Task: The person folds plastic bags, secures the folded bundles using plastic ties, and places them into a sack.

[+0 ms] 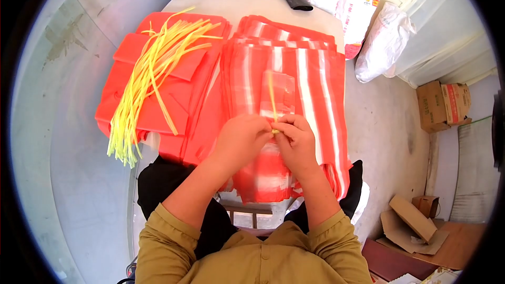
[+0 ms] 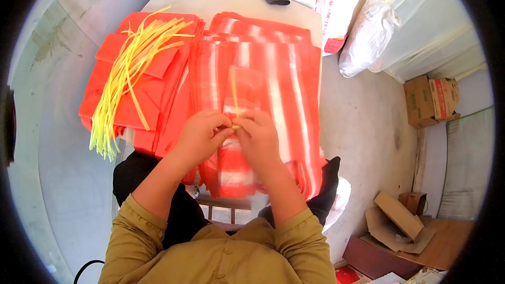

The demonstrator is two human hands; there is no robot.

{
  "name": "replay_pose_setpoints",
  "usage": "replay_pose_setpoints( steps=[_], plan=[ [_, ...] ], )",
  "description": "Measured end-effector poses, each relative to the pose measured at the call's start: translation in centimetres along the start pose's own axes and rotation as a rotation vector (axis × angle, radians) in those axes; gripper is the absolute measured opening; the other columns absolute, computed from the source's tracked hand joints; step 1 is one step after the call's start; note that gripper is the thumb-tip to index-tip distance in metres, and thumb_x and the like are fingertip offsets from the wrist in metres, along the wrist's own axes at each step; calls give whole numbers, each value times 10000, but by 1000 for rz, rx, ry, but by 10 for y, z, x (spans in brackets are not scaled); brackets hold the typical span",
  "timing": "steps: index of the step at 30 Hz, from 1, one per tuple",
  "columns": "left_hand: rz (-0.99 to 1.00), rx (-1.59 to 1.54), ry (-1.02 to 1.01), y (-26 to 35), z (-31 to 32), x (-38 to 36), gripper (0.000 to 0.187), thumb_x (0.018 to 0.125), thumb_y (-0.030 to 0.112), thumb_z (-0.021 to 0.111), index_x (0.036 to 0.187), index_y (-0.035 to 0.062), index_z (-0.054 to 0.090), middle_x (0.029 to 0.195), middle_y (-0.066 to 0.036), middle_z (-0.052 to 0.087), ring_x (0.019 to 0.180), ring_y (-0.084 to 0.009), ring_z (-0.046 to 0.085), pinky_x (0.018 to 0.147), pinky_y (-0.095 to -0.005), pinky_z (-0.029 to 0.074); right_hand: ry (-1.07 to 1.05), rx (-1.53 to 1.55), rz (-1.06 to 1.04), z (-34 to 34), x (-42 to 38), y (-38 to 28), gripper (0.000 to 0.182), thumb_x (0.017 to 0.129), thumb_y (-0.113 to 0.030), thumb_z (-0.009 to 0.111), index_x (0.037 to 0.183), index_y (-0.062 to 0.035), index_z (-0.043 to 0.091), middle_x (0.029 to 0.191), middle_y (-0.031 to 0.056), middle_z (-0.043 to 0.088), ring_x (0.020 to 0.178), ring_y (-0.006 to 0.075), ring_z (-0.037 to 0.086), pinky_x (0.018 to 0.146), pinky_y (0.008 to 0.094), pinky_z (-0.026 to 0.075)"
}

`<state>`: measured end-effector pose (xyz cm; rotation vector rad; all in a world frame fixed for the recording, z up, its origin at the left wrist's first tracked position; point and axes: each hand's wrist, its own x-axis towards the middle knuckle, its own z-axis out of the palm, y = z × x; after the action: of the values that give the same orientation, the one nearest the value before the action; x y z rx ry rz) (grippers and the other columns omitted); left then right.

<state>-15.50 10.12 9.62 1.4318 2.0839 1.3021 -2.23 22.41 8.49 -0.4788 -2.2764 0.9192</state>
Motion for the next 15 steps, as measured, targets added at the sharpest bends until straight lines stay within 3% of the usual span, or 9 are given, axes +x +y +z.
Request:
replay_pose_setpoints(
  steps=[8,11,14,15],
  plan=[
    [-47,-19,35,5,3,0,80,899,95,690,937,26,679,865,-135,657,840,-330,642,737,-412,510,-107,61,248,-12,2,-23,223,867,4,681,1079,-37,735,984,128,697,875,267,676,796,337,544],
    [-89,-10,13,4,4,0,77,905,83,671,954,24,680,876,-147,661,859,-345,646,742,-423,509,-193,502,568,-11,5,-24,207,921,35,636,1108,-22,704,1013,26,673,798,81,578,671,235,467],
    [-145,-32,-5,6,3,2,130,910,155,648,932,42,710,918,-157,680,919,-367,656,794,-469,520,-342,566,615,-23,12,-14,186,926,38,634,1093,-19,693,999,8,664,788,66,564,675,243,467],
    [-141,-31,-16,6,3,3,133,911,156,646,935,42,712,922,-159,681,921,-368,657,796,-470,519,-342,452,516,-23,11,-15,178,925,40,634,1082,-17,695,985,11,660,795,74,572,681,246,471]
  ],
)
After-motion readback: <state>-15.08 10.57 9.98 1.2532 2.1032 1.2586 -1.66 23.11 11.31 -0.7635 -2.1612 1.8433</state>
